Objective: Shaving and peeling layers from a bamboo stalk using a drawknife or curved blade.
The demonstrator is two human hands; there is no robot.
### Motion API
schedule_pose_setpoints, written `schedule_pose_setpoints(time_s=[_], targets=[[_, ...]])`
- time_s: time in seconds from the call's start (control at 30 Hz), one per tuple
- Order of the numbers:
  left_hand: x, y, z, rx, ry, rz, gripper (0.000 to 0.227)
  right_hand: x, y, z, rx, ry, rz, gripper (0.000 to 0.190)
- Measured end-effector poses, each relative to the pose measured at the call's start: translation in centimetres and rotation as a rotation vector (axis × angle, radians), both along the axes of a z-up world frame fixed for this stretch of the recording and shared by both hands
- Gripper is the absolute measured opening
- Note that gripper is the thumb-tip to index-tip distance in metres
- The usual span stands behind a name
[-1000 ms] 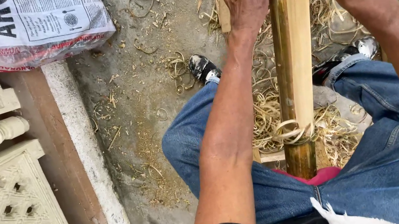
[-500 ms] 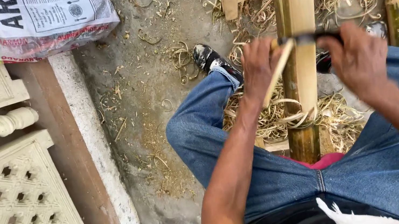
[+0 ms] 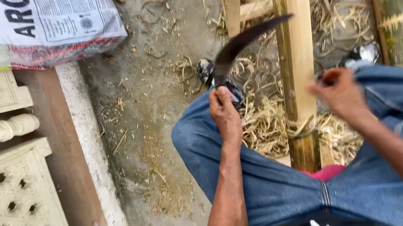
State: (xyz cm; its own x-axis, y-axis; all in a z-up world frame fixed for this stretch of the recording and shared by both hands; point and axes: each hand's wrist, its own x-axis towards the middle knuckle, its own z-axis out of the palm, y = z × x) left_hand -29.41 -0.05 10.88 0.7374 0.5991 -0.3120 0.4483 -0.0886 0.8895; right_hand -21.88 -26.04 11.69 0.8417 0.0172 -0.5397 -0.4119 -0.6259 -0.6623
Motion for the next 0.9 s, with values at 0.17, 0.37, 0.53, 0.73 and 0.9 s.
schedule_pose_setpoints(time_s=[0.17, 0.37, 0.53, 0.73, 0.9], targets=[[5.0, 1.5, -0.9, -0.219, -0.21, 0.29, 0.045, -0.9, 8.1, 1.5, -0.218, 0.191, -0.132, 0.096], [9.8, 1.8, -0.4, -0.171, -0.202, 0.173, 0.049, 0.2, 5.0, -1.0, 0.534, 0.325, -0.191, 0.096], [11.9, 2.0, 1.8, 0.04, -0.1, 0.019, 0.044, 0.7, 2.5, -1.4, 0.257, 0.267, -0.079, 0.079], [12.9, 0.0, 0.2, 0.521, -0.086, -0.473, 0.038, 7.9, -3.0, 2.0, -0.092, -0.448, 0.093, 0.049], [20.4, -0.5, -2.7, 0.653, -0.017, -0.78, 0.038, 20.3, 1.5, 0.5, -0.101, -0.023, 0.387, 0.043]])
